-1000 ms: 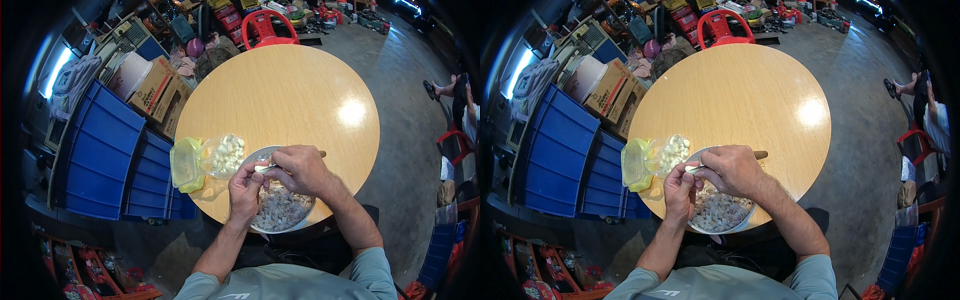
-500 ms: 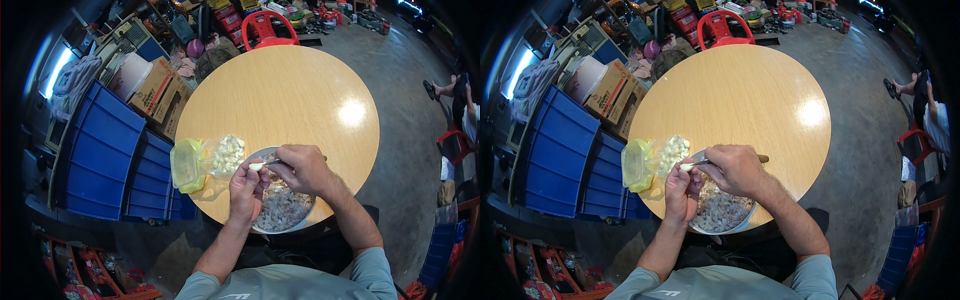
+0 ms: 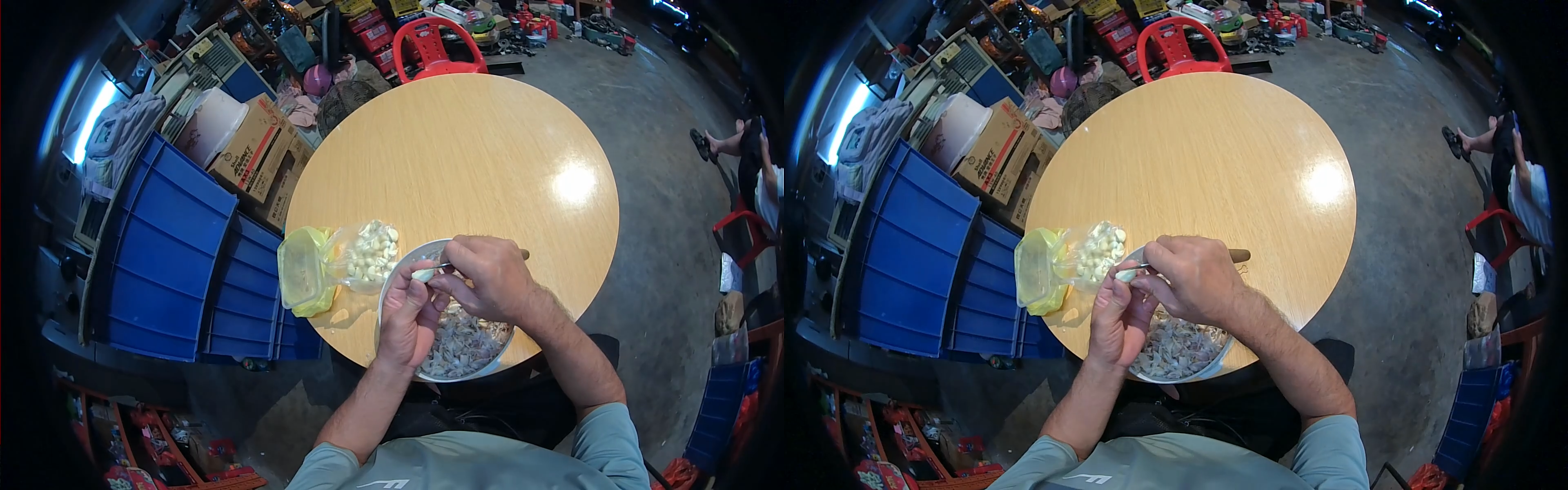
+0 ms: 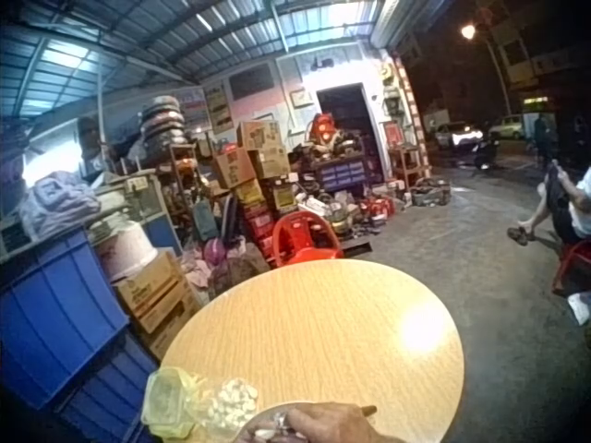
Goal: Peel garlic cloves using hands and a small knife.
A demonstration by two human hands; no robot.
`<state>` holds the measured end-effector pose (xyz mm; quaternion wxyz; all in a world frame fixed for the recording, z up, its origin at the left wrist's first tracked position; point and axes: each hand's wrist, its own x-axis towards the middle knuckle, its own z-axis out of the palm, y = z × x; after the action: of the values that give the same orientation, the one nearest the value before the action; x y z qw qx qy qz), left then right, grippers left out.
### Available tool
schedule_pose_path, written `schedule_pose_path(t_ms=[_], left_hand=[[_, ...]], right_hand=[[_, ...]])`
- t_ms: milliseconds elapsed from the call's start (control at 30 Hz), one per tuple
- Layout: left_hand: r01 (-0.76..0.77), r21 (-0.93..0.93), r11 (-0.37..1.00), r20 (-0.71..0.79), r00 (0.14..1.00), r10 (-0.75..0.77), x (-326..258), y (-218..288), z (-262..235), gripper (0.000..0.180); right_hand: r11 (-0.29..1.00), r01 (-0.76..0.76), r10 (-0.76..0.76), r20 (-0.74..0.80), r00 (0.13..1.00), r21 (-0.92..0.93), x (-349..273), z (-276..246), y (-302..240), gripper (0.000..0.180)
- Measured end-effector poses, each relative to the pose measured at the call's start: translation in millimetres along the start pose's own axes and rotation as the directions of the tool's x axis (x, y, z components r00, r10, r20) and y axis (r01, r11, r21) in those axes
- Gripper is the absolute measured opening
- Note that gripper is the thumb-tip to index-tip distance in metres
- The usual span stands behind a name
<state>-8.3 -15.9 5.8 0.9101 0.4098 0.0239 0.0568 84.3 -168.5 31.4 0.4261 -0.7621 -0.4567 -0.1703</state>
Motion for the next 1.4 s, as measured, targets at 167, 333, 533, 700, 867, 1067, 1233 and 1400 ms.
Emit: schedule_pose_path(t_ms=[167, 333, 533, 700, 867, 1067, 1233, 1400], left_hand=[[0.03, -0.063, 0.998, 0.011, 1.0, -0.029, -1, -3, -3, 0.029], [0.033, -0.075, 0.997, 0.007, 0.999, -0.033, -2, -7, -5, 0.028], [0.071, -0.136, 0.988, 0.013, 0.997, -0.07, -4, -9, 1, 0.029], [0.118, -0.198, 0.973, 0.026, 0.993, -0.115, -3, -9, 2, 0.032], [0.16, -0.301, 0.94, 0.04, 0.987, -0.155, 1, -5, -5, 0.033], [0.062, -0.206, 0.977, 0.017, 0.998, -0.06, 2, -1, -3, 0.032], [-0.027, -0.009, 1.0, -0.045, 0.999, 0.027, 1, 3, 2, 0.027], [-0.091, 0.142, 0.986, -0.051, 0.994, 0.099, 0, 2, 3, 0.025]], right_hand=[[0.998, 0.041, -0.042, -0.025, 0.999, -0.044, 1, -2, -1, 0.024], [0.998, 0.029, -0.029, -0.003, 1.0, -0.059, 2, -4, -1, 0.023], [0.999, 0.025, -0.025, 0.003, 1.0, -0.035, 2, -4, -1, 0.022], [0.997, 0.069, -0.07, -0.023, 0.997, -0.029, 2, -3, 0, 0.021], [1.0, -0.003, 0.003, -0.032, 0.999, -0.006, 2, -9, 4, 0.018], [0.999, -0.045, 0.045, -0.025, 0.999, -0.021, 2, -13, 7, 0.018], [0.999, -0.048, 0.048, -0.013, 0.999, 0.01, 2, -12, 4, 0.017], [0.997, -0.064, 0.063, 0.017, 0.998, 0.035, 1, -12, 1, 0.019]])
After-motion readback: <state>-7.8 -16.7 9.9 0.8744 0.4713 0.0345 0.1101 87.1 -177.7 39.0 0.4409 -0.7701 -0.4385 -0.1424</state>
